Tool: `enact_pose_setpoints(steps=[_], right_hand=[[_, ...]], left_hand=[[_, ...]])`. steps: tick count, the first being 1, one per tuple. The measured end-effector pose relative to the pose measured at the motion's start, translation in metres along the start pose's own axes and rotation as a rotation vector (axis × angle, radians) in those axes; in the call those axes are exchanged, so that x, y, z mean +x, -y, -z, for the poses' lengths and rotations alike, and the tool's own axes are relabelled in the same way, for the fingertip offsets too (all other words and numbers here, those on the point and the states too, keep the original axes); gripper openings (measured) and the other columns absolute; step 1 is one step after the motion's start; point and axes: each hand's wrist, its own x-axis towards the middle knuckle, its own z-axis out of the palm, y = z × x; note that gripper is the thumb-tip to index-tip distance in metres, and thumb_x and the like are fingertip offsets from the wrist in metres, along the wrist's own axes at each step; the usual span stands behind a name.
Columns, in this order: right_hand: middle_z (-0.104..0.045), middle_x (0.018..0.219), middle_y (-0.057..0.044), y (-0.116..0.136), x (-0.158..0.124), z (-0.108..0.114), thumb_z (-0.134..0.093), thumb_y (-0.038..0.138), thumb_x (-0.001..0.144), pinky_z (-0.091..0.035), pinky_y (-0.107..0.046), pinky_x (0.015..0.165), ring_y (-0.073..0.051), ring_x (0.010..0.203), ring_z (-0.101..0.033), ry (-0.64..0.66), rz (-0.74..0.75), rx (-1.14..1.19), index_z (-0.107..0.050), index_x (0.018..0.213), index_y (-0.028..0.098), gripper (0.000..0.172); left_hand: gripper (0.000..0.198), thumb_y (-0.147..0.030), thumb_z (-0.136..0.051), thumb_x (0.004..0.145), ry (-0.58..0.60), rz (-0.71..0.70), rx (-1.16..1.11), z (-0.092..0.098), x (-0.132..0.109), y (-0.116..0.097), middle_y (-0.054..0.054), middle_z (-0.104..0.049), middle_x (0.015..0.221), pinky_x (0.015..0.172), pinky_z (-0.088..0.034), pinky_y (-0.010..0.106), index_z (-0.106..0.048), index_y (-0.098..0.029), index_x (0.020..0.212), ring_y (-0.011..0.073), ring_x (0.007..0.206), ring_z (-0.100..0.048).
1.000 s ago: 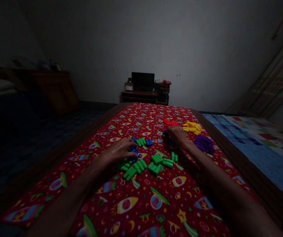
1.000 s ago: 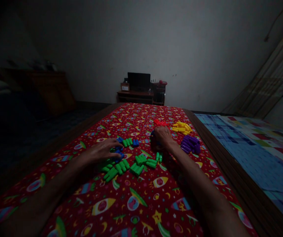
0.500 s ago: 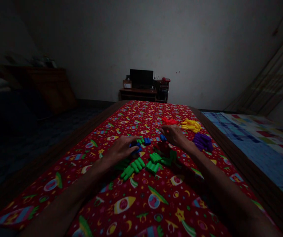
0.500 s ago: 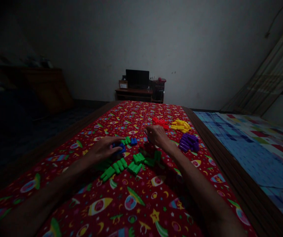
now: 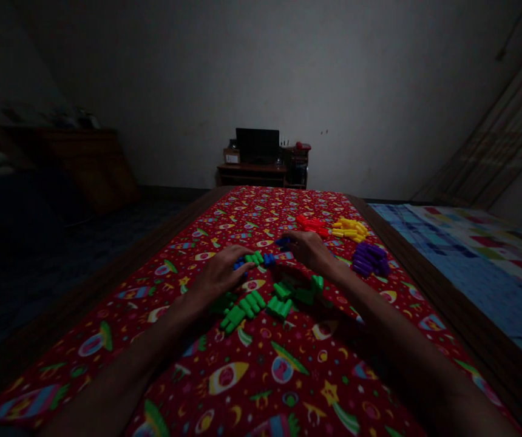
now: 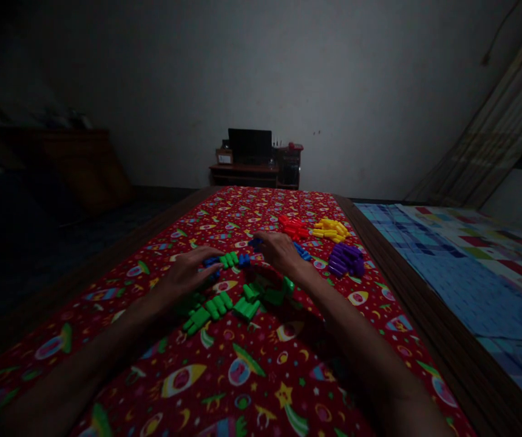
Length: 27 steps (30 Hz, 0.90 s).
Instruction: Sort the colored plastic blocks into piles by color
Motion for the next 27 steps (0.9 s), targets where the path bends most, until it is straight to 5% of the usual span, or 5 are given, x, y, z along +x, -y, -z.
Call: enact_pose_setpoints(steps=[5, 11, 18, 22, 27], right_hand=[[-0.070, 0.105, -0.014, -0.039, -0.001, 0.002, -0.044, 0.008, 0.086, -0.041, -0.028, 0.076, -0.022, 0.095, -0.062, -0.006, -0.153, -0.336, -0.066, 0.113, 0.017, 0.036], [-0.071, 0.102, -0.013, -0.050, -0.003, -0.005, -0.042, 0.010, 0.086, -0.040, -0.028, 0.074, -0.023, 0.091, -0.065, 0.170, -0.155, -0.426, -0.067, 0.108, 0.017, 0.035], [-0.071, 0.089, -0.017, -0.038, -0.001, 0.006, -0.039, 0.008, 0.085, -0.039, -0.030, 0.075, -0.024, 0.084, -0.066, 0.189, -0.173, -0.456, -0.067, 0.109, 0.011, 0.037], [-0.071, 0.090, -0.015, -0.025, 0.000, 0.010, -0.038, 0.007, 0.086, -0.038, -0.030, 0.075, -0.022, 0.083, -0.065, 0.127, -0.130, -0.373, -0.067, 0.108, 0.013, 0.037], [-0.070, 0.093, -0.010, 0.017, -0.005, -0.006, -0.041, 0.020, 0.094, -0.038, -0.023, 0.068, -0.016, 0.079, -0.063, 0.102, 0.189, -0.015, -0.060, 0.119, 0.015, 0.032]], left_hand=[[0.027, -0.039, -0.054, 0.084, 0.064, -0.019, 0.203, -0.002, -0.006, 0.036, 0.009, -0.066, 0.105, 0.094, -0.047, 0.041, -0.066, -0.020, 0.099, 0.0249, 0.101, -0.061], [0.030, -0.043, -0.057, 0.082, 0.095, 0.020, 0.223, -0.012, -0.012, 0.056, 0.008, -0.062, 0.113, 0.092, -0.047, 0.036, -0.065, -0.022, 0.102, 0.0232, 0.102, -0.060], [0.021, -0.034, -0.063, 0.075, 0.201, 0.050, 0.142, -0.004, -0.006, 0.039, 0.002, -0.065, 0.085, 0.070, -0.049, 0.029, -0.061, -0.020, 0.091, 0.0196, 0.077, -0.062], [0.020, -0.035, -0.063, 0.073, 0.099, 0.141, -0.009, -0.001, -0.001, 0.016, 0.001, -0.069, 0.082, 0.069, -0.050, 0.029, -0.061, -0.020, 0.087, 0.0194, 0.075, -0.065], [0.034, -0.036, -0.068, 0.064, -0.037, 0.327, -0.328, -0.007, 0.005, -0.005, 0.000, -0.071, 0.080, 0.070, -0.054, 0.032, -0.055, -0.021, 0.092, 0.0216, 0.076, -0.069]])
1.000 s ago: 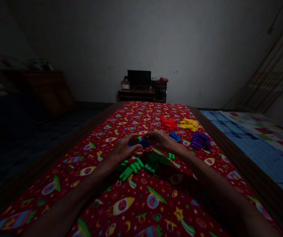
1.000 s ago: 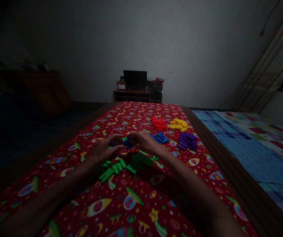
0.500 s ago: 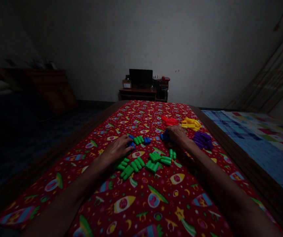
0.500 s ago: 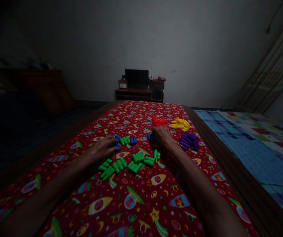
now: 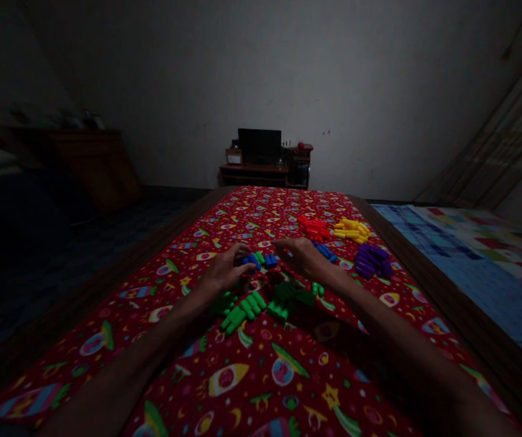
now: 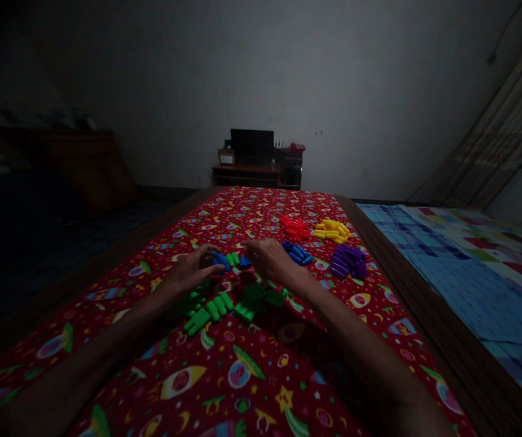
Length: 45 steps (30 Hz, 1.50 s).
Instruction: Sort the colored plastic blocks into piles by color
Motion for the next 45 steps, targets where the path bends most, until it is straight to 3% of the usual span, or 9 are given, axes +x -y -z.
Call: enact_pose_setpoints(steps=[3, 7, 14, 21, 27, 32, 37, 41, 45], right_hand=[[-0.069, 0.096, -0.007, 0.025, 0.000, -0.017, -0.050, 0.028, 0.093, -0.037, -0.022, 0.065, -0.015, 0.078, -0.061, 0.040, 0.176, 0.098, -0.054, 0.126, 0.018, 0.035], [-0.069, 0.093, -0.009, 0.029, 0.001, -0.027, -0.051, 0.028, 0.092, -0.035, -0.024, 0.065, -0.016, 0.077, -0.060, 0.070, 0.114, -0.045, -0.057, 0.122, 0.019, 0.032], [-0.070, 0.098, -0.011, -0.012, -0.003, 0.022, -0.045, 0.019, 0.090, -0.038, -0.026, 0.070, -0.019, 0.088, -0.063, 0.226, -0.226, -0.305, -0.062, 0.115, 0.018, 0.031], [-0.067, 0.104, -0.013, -0.035, -0.016, 0.043, -0.047, 0.018, 0.087, -0.041, -0.027, 0.073, -0.022, 0.095, -0.062, 0.369, -0.362, -0.394, -0.062, 0.115, 0.015, 0.031], [-0.067, 0.104, -0.013, -0.036, -0.019, 0.044, -0.053, 0.024, 0.086, -0.041, -0.026, 0.070, -0.022, 0.093, -0.062, 0.422, -0.394, -0.382, -0.062, 0.114, 0.015, 0.031], [-0.069, 0.092, -0.012, -0.037, -0.023, 0.052, -0.052, 0.024, 0.088, -0.036, -0.025, 0.063, -0.018, 0.079, -0.061, 0.296, -0.398, -0.413, -0.067, 0.103, 0.014, 0.024], [-0.069, 0.084, -0.008, -0.009, -0.018, 0.046, -0.049, 0.025, 0.092, -0.033, -0.023, 0.059, -0.013, 0.067, -0.057, 0.090, -0.154, -0.107, -0.067, 0.102, 0.015, 0.023], [-0.070, 0.095, -0.008, 0.019, -0.011, 0.021, -0.055, 0.021, 0.089, -0.034, -0.021, 0.062, -0.012, 0.074, -0.060, 0.088, 0.127, 0.121, -0.061, 0.118, 0.018, 0.030], [-0.069, 0.081, -0.006, 0.021, -0.009, 0.012, -0.048, 0.021, 0.092, -0.028, -0.022, 0.057, -0.012, 0.065, -0.056, 0.115, 0.040, 0.010, -0.067, 0.105, 0.018, 0.023]], left_hand=[[0.037, -0.037, -0.066, 0.065, 0.054, 0.075, -0.197, -0.009, 0.000, 0.001, 0.000, -0.071, 0.076, 0.066, -0.055, 0.033, -0.052, -0.021, 0.095, 0.0212, 0.072, -0.070], [0.041, -0.040, -0.064, 0.068, 0.144, 0.104, -0.273, -0.014, 0.000, 0.006, 0.004, -0.072, 0.084, 0.068, -0.057, 0.036, -0.051, -0.018, 0.101, 0.0229, 0.076, -0.070], [0.036, -0.037, -0.052, 0.082, -0.094, -0.277, 0.381, 0.009, 0.010, 0.035, 0.013, -0.064, 0.120, 0.102, -0.042, 0.047, -0.061, -0.017, 0.110, 0.0277, 0.115, -0.057], [0.043, -0.036, -0.054, 0.078, 0.091, -0.161, 0.510, 0.017, 0.024, 0.069, 0.013, -0.065, 0.121, 0.099, -0.044, 0.043, -0.064, -0.016, 0.114, 0.0285, 0.113, -0.059], [0.053, -0.036, -0.068, 0.067, 0.017, -0.097, 0.537, 0.023, 0.025, 0.057, 0.009, -0.070, 0.110, 0.087, -0.051, 0.038, -0.063, -0.020, 0.117, 0.0283, 0.100, -0.065], [0.060, -0.038, -0.072, 0.065, -0.109, -0.104, 0.405, 0.025, 0.022, 0.037, 0.010, -0.069, 0.110, 0.089, -0.052, 0.041, -0.059, -0.019, 0.121, 0.0283, 0.099, -0.066], [0.073, -0.053, -0.072, 0.063, 0.021, -0.008, 0.021, 0.005, 0.007, 0.009, 0.010, -0.070, 0.103, 0.081, -0.055, 0.042, -0.055, -0.018, 0.125, 0.0275, 0.094, -0.067], [0.078, -0.055, -0.073, 0.063, 0.162, 0.079, -0.299, -0.012, -0.003, -0.002, 0.008, -0.071, 0.095, 0.075, -0.056, 0.037, -0.051, -0.016, 0.127, 0.0238, 0.087, -0.068], [0.065, -0.052, -0.070, 0.069, 0.241, 0.135, -0.354, -0.015, -0.007, -0.003, 0.005, -0.071, 0.088, 0.066, -0.057, 0.034, -0.056, -0.016, 0.121, 0.0215, 0.076, -0.069]])
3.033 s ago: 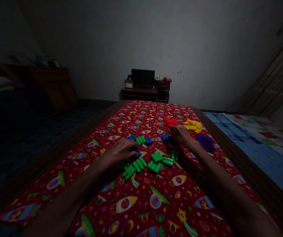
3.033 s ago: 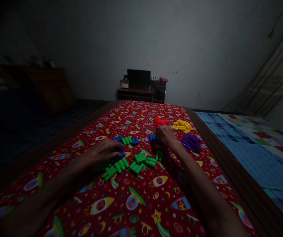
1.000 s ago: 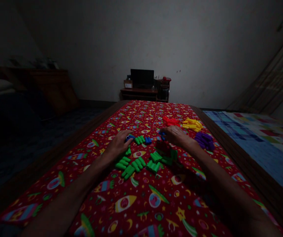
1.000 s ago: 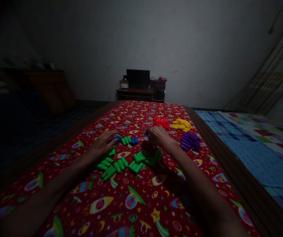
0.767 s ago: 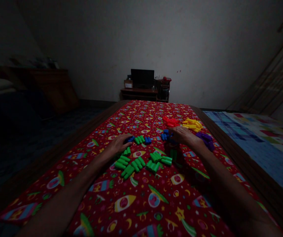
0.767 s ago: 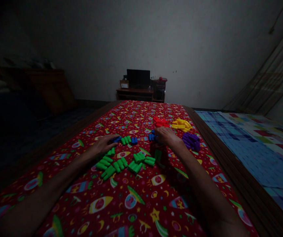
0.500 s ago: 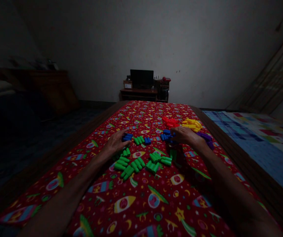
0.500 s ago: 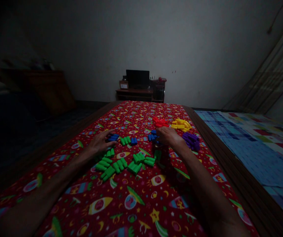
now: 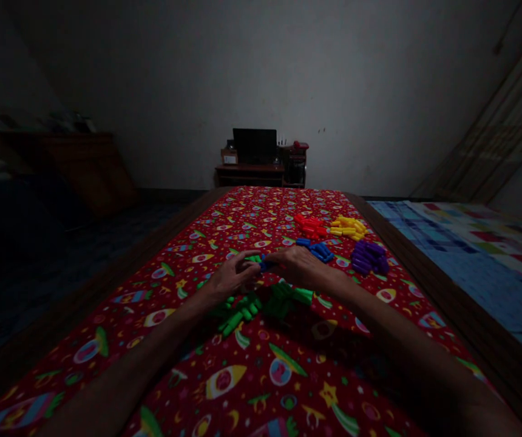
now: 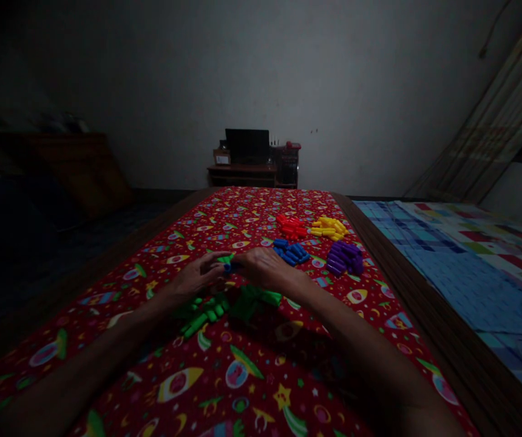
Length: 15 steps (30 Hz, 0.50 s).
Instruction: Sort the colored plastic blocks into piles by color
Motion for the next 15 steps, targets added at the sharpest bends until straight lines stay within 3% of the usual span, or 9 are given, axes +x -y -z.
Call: enact_pose_setpoints(steps=[5, 9, 12, 15], right_hand=[[-0.066, 0.075, -0.007, -0.041, -0.010, 0.021, -0.049, 0.029, 0.090, -0.025, -0.024, 0.055, -0.012, 0.061, -0.051, -0.015, -0.273, -0.150, -0.070, 0.088, 0.014, 0.025], [-0.067, 0.074, -0.008, -0.072, -0.018, 0.026, -0.044, 0.035, 0.091, -0.026, -0.025, 0.052, -0.014, 0.060, -0.053, 0.076, -0.493, -0.223, -0.071, 0.084, 0.013, 0.036], [-0.070, 0.082, -0.011, -0.080, -0.020, 0.020, -0.047, 0.035, 0.090, -0.030, -0.024, 0.054, -0.017, 0.069, -0.061, 0.121, -0.594, -0.285, -0.073, 0.088, 0.013, 0.034], [-0.072, 0.093, -0.014, -0.078, -0.020, 0.019, -0.049, 0.035, 0.089, -0.035, -0.024, 0.057, -0.021, 0.082, -0.065, 0.061, -0.665, -0.351, -0.072, 0.098, 0.015, 0.032]], left_hand=[[0.049, -0.055, -0.064, 0.072, -0.042, -0.082, 0.181, 0.004, -0.002, -0.002, 0.008, -0.072, 0.092, 0.065, -0.057, 0.035, -0.068, -0.015, 0.100, 0.0238, 0.076, -0.069], [0.041, -0.049, -0.057, 0.076, -0.067, -0.176, 0.442, 0.008, -0.002, -0.003, 0.009, -0.073, 0.090, 0.071, -0.055, 0.033, -0.072, -0.016, 0.095, 0.0230, 0.077, -0.069], [0.037, -0.043, -0.052, 0.078, -0.054, -0.215, 0.542, 0.010, -0.001, -0.003, 0.008, -0.073, 0.092, 0.072, -0.054, 0.031, -0.073, -0.017, 0.095, 0.0222, 0.079, -0.069], [0.035, -0.040, -0.049, 0.080, -0.059, -0.246, 0.595, 0.012, 0.001, -0.001, 0.006, -0.074, 0.091, 0.071, -0.054, 0.029, -0.073, -0.019, 0.094, 0.0208, 0.080, -0.068]])
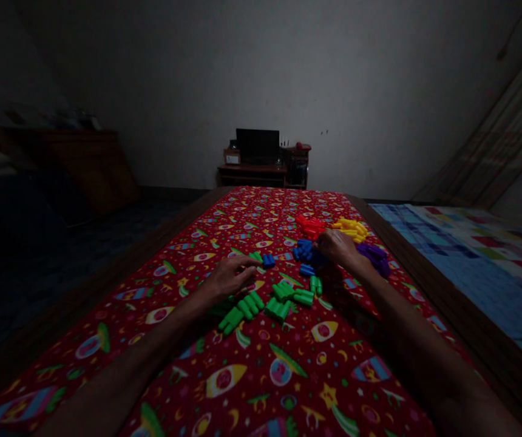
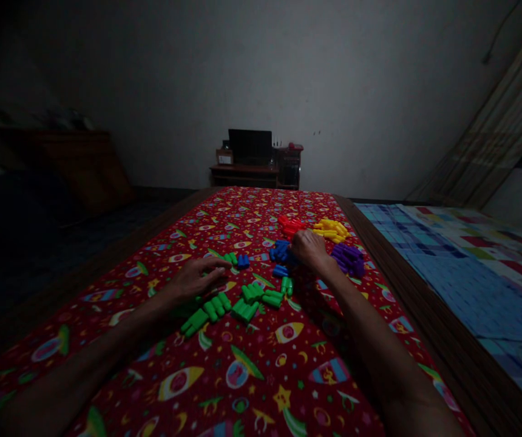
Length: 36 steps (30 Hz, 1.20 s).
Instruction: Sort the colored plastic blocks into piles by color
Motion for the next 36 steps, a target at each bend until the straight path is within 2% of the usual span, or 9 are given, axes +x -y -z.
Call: enact_pose_setpoints(steps=[4, 8, 11, 17, 20, 24, 27, 32, 36], right_hand=[[-0.072, 0.092, -0.012, 0.009, -0.005, 0.016, -0.048, 0.038, 0.090, -0.037, -0.024, 0.059, -0.021, 0.082, -0.066, -0.078, 0.015, 0.038, -0.072, 0.100, 0.019, 0.032], [-0.072, 0.084, -0.010, 0.024, -0.017, 0.032, -0.053, 0.034, 0.085, -0.036, -0.024, 0.056, -0.019, 0.073, -0.066, 0.085, 0.179, 0.019, -0.073, 0.090, 0.019, 0.026], [-0.072, 0.089, -0.011, 0.036, -0.026, 0.027, -0.058, 0.030, 0.080, -0.040, -0.025, 0.059, -0.022, 0.079, -0.067, 0.208, 0.252, -0.090, -0.071, 0.093, 0.019, 0.021], [-0.069, 0.105, -0.013, 0.048, -0.032, 0.007, -0.051, 0.021, 0.084, -0.042, -0.026, 0.067, -0.023, 0.094, -0.065, 0.171, 0.305, -0.156, -0.064, 0.110, 0.020, 0.030], [-0.069, 0.102, -0.010, 0.042, -0.028, 0.016, -0.055, 0.032, 0.084, -0.039, -0.025, 0.063, -0.021, 0.088, -0.064, 0.161, 0.307, -0.072, -0.065, 0.108, 0.021, 0.029], [-0.070, 0.096, -0.009, 0.019, -0.018, 0.025, -0.051, 0.035, 0.088, -0.036, -0.025, 0.062, -0.019, 0.082, -0.062, -0.043, 0.152, 0.004, -0.063, 0.114, 0.020, 0.031], [-0.070, 0.097, -0.010, 0.003, -0.008, 0.015, -0.049, 0.032, 0.090, -0.036, -0.025, 0.064, -0.019, 0.083, -0.062, -0.132, 0.059, 0.007, -0.064, 0.114, 0.020, 0.030], [-0.071, 0.092, -0.008, -0.006, 0.003, -0.005, -0.053, 0.030, 0.087, -0.036, -0.024, 0.063, -0.018, 0.082, -0.062, -0.046, 0.092, 0.054, -0.069, 0.108, 0.021, 0.027], [-0.071, 0.093, -0.009, -0.005, 0.003, -0.002, -0.053, 0.028, 0.086, -0.035, -0.023, 0.062, -0.018, 0.081, -0.062, -0.023, 0.139, 0.080, -0.069, 0.107, 0.019, 0.027]], left_hand=[[0.033, -0.040, -0.049, 0.080, -0.037, -0.025, 0.036, 0.002, 0.001, 0.004, 0.006, -0.074, 0.090, 0.072, -0.053, 0.028, -0.073, -0.020, 0.091, 0.0194, 0.080, -0.067], [0.033, -0.040, -0.049, 0.080, -0.063, -0.027, 0.027, 0.006, 0.001, 0.008, 0.006, -0.073, 0.094, 0.073, -0.053, 0.029, -0.071, -0.019, 0.094, 0.0196, 0.080, -0.067], [0.032, -0.039, -0.049, 0.080, -0.071, -0.034, 0.054, 0.006, 0.002, 0.012, 0.006, -0.073, 0.094, 0.076, -0.053, 0.031, -0.072, -0.020, 0.093, 0.0206, 0.083, -0.067], [0.031, -0.037, -0.049, 0.079, -0.054, -0.049, 0.100, 0.005, 0.003, 0.014, 0.006, -0.073, 0.093, 0.080, -0.052, 0.032, -0.072, -0.020, 0.092, 0.0207, 0.084, -0.067], [0.031, -0.037, -0.048, 0.080, -0.056, -0.064, 0.101, 0.005, 0.003, 0.014, 0.006, -0.073, 0.094, 0.082, -0.052, 0.032, -0.071, -0.020, 0.093, 0.0209, 0.086, -0.067], [0.028, -0.035, -0.048, 0.082, -0.049, -0.097, 0.123, 0.003, 0.002, 0.018, 0.005, -0.072, 0.094, 0.084, -0.051, 0.033, -0.070, -0.021, 0.094, 0.0208, 0.087, -0.066], [0.027, -0.033, -0.048, 0.085, -0.043, -0.163, 0.155, 0.001, 0.000, 0.021, 0.007, -0.070, 0.100, 0.088, -0.050, 0.036, -0.068, -0.021, 0.098, 0.0216, 0.094, -0.064], [0.030, -0.033, -0.049, 0.088, -0.025, -0.274, 0.175, -0.001, 0.005, 0.024, 0.010, -0.065, 0.112, 0.094, -0.047, 0.038, -0.063, -0.020, 0.110, 0.0224, 0.106, -0.059], [0.038, -0.034, -0.059, 0.084, 0.005, -0.326, 0.237, -0.008, 0.027, 0.029, 0.011, -0.060, 0.124, 0.103, -0.041, 0.041, -0.059, -0.020, 0.120, 0.0246, 0.119, -0.052]])
